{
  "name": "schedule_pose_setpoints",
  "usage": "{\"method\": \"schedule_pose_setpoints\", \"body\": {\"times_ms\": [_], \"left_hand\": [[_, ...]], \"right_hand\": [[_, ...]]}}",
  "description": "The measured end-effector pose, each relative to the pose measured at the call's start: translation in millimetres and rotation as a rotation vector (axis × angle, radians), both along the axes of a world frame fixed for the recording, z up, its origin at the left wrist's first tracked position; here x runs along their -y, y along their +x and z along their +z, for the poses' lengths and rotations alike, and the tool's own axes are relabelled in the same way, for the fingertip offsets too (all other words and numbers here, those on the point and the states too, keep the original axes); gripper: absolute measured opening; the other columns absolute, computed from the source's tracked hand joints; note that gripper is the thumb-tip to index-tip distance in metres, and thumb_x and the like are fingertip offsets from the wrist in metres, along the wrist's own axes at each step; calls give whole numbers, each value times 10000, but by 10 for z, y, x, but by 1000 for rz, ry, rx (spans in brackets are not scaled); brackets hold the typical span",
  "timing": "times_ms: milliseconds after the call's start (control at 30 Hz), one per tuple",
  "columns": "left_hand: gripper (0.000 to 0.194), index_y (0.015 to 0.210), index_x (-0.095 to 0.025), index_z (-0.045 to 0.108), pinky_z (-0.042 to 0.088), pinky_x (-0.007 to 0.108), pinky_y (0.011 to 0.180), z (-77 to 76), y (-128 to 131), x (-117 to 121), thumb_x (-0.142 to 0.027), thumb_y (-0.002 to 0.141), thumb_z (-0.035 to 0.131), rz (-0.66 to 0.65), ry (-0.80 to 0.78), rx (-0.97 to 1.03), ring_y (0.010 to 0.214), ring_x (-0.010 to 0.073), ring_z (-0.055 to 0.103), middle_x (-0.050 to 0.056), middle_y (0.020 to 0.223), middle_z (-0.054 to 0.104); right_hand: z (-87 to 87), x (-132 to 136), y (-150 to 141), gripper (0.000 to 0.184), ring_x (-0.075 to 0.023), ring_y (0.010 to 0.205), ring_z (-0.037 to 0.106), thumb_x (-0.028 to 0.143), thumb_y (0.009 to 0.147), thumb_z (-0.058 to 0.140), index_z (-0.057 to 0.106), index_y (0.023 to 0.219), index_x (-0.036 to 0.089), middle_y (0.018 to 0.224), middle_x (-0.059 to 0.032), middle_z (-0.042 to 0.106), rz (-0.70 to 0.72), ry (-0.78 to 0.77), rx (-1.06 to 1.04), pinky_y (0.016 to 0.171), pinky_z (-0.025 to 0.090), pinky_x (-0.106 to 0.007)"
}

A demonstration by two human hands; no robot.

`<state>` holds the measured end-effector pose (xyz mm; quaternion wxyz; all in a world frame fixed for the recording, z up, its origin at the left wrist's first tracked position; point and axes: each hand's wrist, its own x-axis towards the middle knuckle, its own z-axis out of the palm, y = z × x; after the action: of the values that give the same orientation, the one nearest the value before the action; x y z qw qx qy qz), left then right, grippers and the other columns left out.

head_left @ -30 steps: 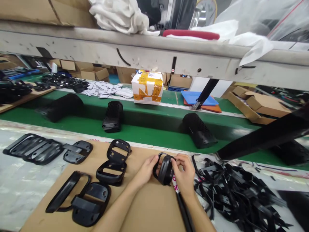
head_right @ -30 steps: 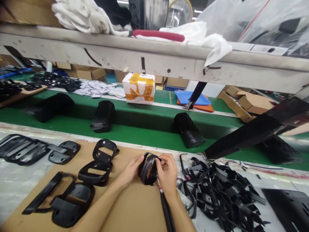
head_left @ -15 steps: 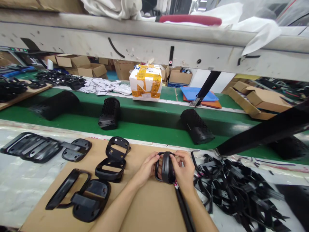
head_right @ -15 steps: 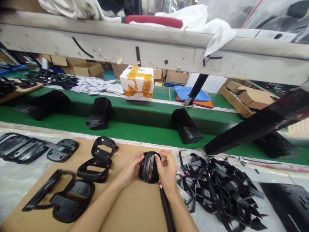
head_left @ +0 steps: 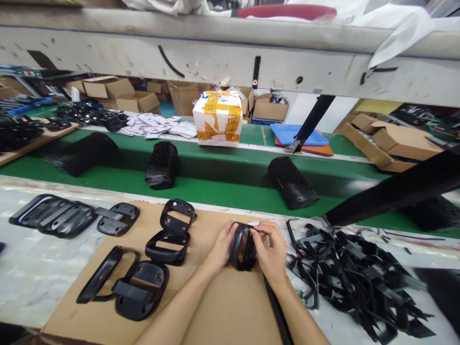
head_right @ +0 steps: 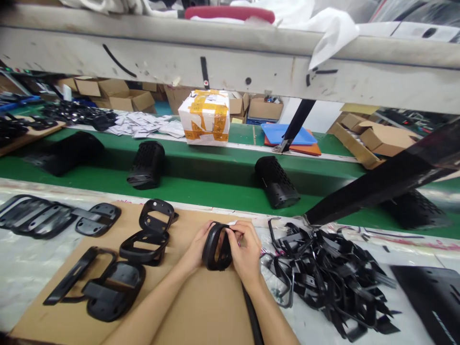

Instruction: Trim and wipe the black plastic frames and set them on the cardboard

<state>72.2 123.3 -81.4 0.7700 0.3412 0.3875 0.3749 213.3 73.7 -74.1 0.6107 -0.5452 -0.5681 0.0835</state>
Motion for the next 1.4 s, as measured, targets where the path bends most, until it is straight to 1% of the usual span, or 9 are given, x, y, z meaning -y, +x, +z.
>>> {"method": "schedule_pose_setpoints", "body": {"times_ms": [200,433,533,633,733,900,1000,1100,1400], "left_hand": [[516,1001,-170,723,504,281,664,-97,18,56,-558,704,891,-4,-79,71,693,188,661,9,766,726],[356,880,-186,628,422,249,511,66,-22,46,-482,793,804,-162,-138,233,509,118,515,-26,658,590],[360,1001,-199,625,419,222,557,113,-34,31,-285,710,818,-74,-80,159,583,106,520,-43,748,609],[298,950,-202,601,352,208,526,89,-31,20,-228,676,716,-8,-51,58,561,92,448,-72,698,539],[228,855,-206,555,291,202,502,44,-28,18,-221,653,658,24,-60,59,531,77,348,-90,654,461],[263,805,-197,536,335,197,518,70,-24,13,-264,681,758,-2,-88,141,562,82,398,-70,681,497],[370,811,-197,539,357,197,490,115,-32,-22,-442,750,809,-80,-183,284,505,83,372,-73,623,458],[450,777,-190,529,373,190,464,121,-59,-78,-575,863,746,-182,-293,351,459,80,352,-72,571,413],[429,711,-171,535,381,172,457,90,-99,-143,-487,895,758,-177,-418,351,445,69,376,-65,552,419]], "right_hand": [[42,6,19,118,-169,701,620,134,968,726,752,974,248,917,-20,664,-18,10,12,634,522,-310],[19,34,10,162,-201,853,663,146,978,710,776,1056,272,957,-33,649,-13,-35,34,746,562,-327],[14,17,-26,200,-230,997,662,147,982,677,735,1134,262,1066,-60,651,-25,-75,12,876,571,-371],[-4,-1,-42,236,-255,1117,639,164,989,636,709,1194,257,1170,-87,643,11,-143,-8,985,545,-422],[-35,-4,-35,214,-270,1186,614,203,1014,607,720,1185,263,1218,-97,639,59,-195,-14,1053,507,-459],[-120,-16,-4,199,-279,1220,623,307,1057,591,721,1203,272,1239,-97,678,140,-238,-94,1080,494,-465],[-187,-35,10,227,-264,1150,676,355,1079,561,698,1237,268,1203,-89,717,180,-259,-152,1032,530,-436],[-229,-46,6,239,-254,1066,716,400,1083,560,704,1208,256,1152,-90,737,182,-266,-199,948,574,-398],[-209,-40,-13,262,-246,1042,728,455,1067,598,734,1173,258,1126,-87,751,209,-269,-261,862,614,-345]]}}
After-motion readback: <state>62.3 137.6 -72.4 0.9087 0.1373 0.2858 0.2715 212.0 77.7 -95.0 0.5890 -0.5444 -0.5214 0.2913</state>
